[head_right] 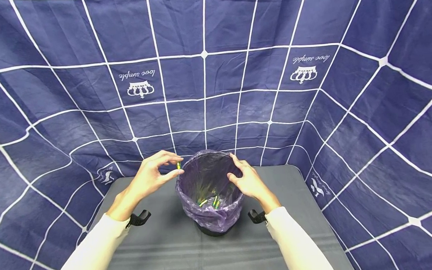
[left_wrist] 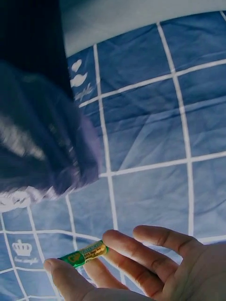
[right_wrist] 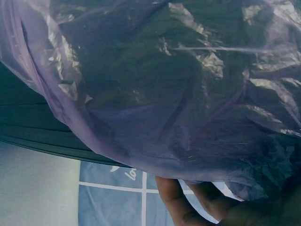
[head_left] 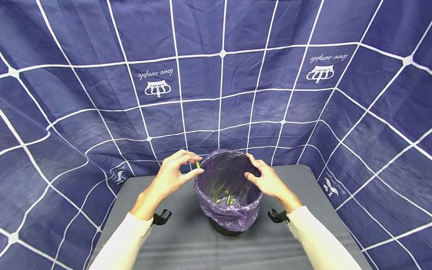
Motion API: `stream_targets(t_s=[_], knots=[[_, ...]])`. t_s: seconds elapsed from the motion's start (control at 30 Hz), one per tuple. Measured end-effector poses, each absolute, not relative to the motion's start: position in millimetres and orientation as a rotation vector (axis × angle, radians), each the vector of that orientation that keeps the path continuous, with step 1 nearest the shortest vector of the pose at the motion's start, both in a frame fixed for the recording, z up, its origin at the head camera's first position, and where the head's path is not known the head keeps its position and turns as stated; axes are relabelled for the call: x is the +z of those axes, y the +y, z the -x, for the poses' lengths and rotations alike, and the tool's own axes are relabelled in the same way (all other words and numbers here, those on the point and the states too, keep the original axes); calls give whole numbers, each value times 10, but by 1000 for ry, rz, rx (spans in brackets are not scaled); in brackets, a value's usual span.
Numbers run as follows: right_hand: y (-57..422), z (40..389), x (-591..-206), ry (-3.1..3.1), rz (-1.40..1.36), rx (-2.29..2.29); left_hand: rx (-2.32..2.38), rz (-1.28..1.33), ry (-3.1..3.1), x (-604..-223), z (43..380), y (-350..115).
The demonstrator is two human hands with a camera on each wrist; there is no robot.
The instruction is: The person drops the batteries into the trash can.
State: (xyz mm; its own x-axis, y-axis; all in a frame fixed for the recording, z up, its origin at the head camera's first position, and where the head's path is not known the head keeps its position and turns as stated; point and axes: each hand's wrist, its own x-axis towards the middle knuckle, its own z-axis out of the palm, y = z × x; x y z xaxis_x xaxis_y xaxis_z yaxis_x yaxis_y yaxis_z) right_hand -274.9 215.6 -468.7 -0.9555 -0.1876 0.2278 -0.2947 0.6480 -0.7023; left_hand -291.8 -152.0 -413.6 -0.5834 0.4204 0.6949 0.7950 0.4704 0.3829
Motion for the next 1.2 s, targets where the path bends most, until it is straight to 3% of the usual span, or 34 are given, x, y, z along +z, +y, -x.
stream_targets(t_s=[0.6,1.2], knots=[[2150,2743,-4668,-2734,-397,1209,-918,1163,-2286,-3708,2918,-1109],[2158,2759,-4707,-2729,-384,1230,-836,1059,-2490,-3711,2869,-1253]])
